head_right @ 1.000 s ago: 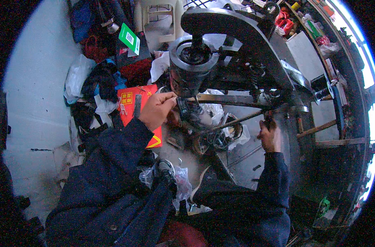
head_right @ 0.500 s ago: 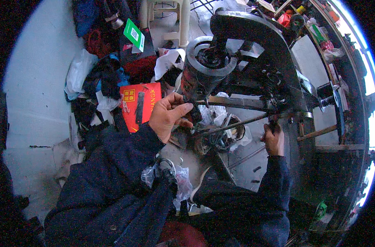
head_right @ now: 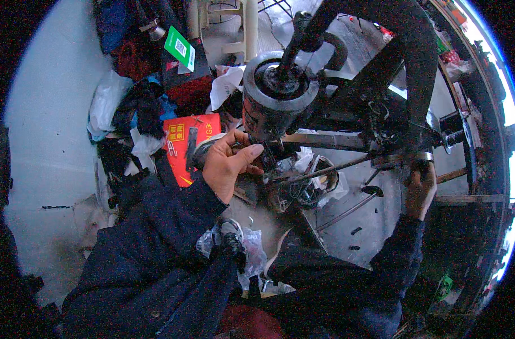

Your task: The person sits on the floor and works on a cylindrical electric motor, repeatedly stripping and twisting wires with their hands. They adjust the motor's position and continue manipulating the wires throughout the clip.

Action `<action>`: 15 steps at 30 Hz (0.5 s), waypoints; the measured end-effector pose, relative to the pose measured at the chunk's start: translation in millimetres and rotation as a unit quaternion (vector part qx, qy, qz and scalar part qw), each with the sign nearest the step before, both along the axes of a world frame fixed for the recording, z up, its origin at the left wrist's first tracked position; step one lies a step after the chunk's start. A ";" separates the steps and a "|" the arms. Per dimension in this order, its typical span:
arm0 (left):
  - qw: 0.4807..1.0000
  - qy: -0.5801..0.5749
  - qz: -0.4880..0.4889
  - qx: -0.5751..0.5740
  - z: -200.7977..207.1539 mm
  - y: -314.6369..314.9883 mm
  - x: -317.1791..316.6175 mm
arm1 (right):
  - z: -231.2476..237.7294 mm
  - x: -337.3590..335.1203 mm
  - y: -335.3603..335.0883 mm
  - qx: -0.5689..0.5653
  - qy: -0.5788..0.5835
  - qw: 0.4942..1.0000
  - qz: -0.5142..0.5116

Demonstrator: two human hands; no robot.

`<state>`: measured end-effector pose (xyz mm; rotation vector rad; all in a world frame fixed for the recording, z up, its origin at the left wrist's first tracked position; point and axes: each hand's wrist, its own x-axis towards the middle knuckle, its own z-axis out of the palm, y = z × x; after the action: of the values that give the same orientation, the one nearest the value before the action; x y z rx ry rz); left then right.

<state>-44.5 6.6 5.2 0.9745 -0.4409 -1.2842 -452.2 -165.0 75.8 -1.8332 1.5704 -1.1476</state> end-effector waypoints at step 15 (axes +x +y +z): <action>0.999 0.015 0.034 -0.038 1.5 -1.0 -6.4 | -82.7 8.5 4.5 0.314 0.011 0.944 0.103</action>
<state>-50.8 5.6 6.6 0.8986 -0.4267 -1.2111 -443.7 -160.6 -6.9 -1.5234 1.4843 -0.4495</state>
